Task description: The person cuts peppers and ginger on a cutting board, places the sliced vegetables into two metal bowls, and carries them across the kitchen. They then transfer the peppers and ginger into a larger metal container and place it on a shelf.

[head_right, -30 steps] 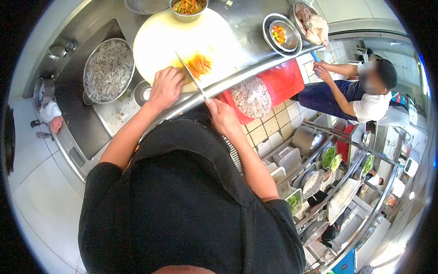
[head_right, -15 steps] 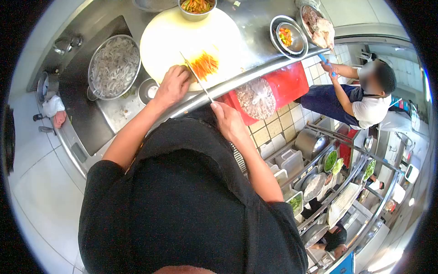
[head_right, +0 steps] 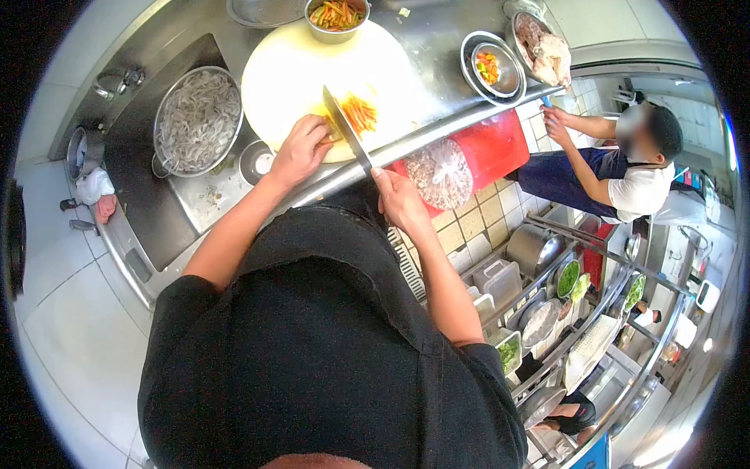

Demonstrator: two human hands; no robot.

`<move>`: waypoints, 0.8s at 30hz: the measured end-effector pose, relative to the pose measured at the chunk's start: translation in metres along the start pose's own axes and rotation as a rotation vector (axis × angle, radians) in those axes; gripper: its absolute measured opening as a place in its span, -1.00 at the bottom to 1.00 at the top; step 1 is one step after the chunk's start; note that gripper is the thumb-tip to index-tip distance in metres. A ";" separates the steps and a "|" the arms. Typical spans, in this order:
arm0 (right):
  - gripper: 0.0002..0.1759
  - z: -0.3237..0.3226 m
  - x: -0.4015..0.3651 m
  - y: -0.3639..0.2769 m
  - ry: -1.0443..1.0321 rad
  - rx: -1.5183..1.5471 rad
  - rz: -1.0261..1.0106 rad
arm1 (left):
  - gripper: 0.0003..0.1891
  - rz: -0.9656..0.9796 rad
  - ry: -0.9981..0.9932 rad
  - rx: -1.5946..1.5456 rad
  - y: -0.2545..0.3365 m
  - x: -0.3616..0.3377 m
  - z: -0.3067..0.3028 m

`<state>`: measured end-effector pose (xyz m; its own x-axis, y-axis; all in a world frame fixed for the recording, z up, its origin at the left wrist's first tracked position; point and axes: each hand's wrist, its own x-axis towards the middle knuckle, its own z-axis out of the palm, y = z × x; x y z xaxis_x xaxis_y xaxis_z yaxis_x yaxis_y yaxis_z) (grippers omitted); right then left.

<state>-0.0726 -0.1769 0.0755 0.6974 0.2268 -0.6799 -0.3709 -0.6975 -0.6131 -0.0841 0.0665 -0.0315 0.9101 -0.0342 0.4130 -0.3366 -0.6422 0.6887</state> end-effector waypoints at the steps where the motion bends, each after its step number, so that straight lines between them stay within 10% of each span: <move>1: -0.39 0.000 0.001 0.001 0.014 -0.009 -0.023 | -0.73 0.009 -0.002 0.064 0.003 0.001 -0.003; 24: -0.43 0.016 -0.019 0.000 0.085 -0.136 -0.125 | -0.77 0.042 -0.120 0.071 -0.001 0.015 -0.016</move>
<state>-0.0955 -0.1700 0.0821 0.7842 0.2630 -0.5620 -0.1963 -0.7541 -0.6268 -0.0743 0.0788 -0.0166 0.9194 -0.1510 0.3631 -0.3609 -0.6908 0.6266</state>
